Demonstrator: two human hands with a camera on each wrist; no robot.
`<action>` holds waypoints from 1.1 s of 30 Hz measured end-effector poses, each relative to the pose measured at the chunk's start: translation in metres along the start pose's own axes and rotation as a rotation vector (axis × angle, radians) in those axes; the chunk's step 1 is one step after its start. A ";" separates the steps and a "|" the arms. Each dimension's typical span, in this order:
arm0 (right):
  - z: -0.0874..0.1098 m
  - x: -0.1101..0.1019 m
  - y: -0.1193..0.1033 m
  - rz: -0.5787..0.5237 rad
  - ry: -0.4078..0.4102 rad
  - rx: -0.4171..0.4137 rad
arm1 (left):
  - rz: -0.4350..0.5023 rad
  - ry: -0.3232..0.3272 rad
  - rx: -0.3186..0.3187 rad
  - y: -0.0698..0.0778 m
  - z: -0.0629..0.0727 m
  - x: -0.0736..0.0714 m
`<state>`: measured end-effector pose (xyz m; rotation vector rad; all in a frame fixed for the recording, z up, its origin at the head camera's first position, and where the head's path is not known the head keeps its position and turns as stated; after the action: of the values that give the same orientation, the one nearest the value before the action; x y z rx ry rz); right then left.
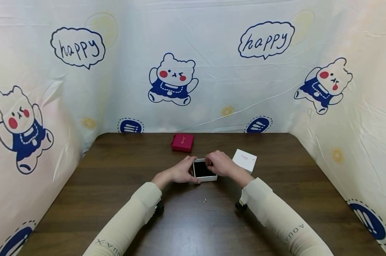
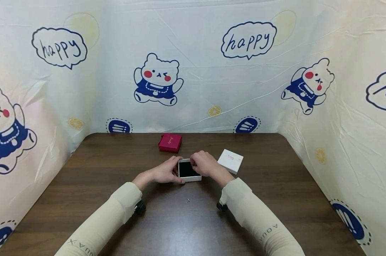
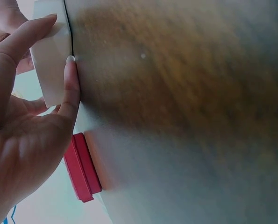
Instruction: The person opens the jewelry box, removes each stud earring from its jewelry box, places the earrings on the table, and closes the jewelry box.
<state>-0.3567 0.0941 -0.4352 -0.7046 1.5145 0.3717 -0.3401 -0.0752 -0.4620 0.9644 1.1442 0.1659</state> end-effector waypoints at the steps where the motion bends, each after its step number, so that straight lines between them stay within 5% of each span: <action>1: 0.001 0.000 0.000 -0.007 0.000 0.002 | 0.001 -0.001 0.000 0.000 0.000 0.000; 33: 0.015 -0.005 -0.007 0.053 -0.028 -0.034 | -0.018 0.013 0.001 -0.001 -0.001 0.001</action>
<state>-0.3407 0.0995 -0.4305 -0.6844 1.5054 0.4460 -0.3404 -0.0745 -0.4633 0.9554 1.1642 0.1574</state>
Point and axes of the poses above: each hand's wrist, its own z-axis away from the middle knuckle, its own x-axis out of the palm, y = z × x, the point moved 4 cm from there along -z, towards the middle knuckle, and after that the axes turned 4 degrees about z, right-handed, at the moved point
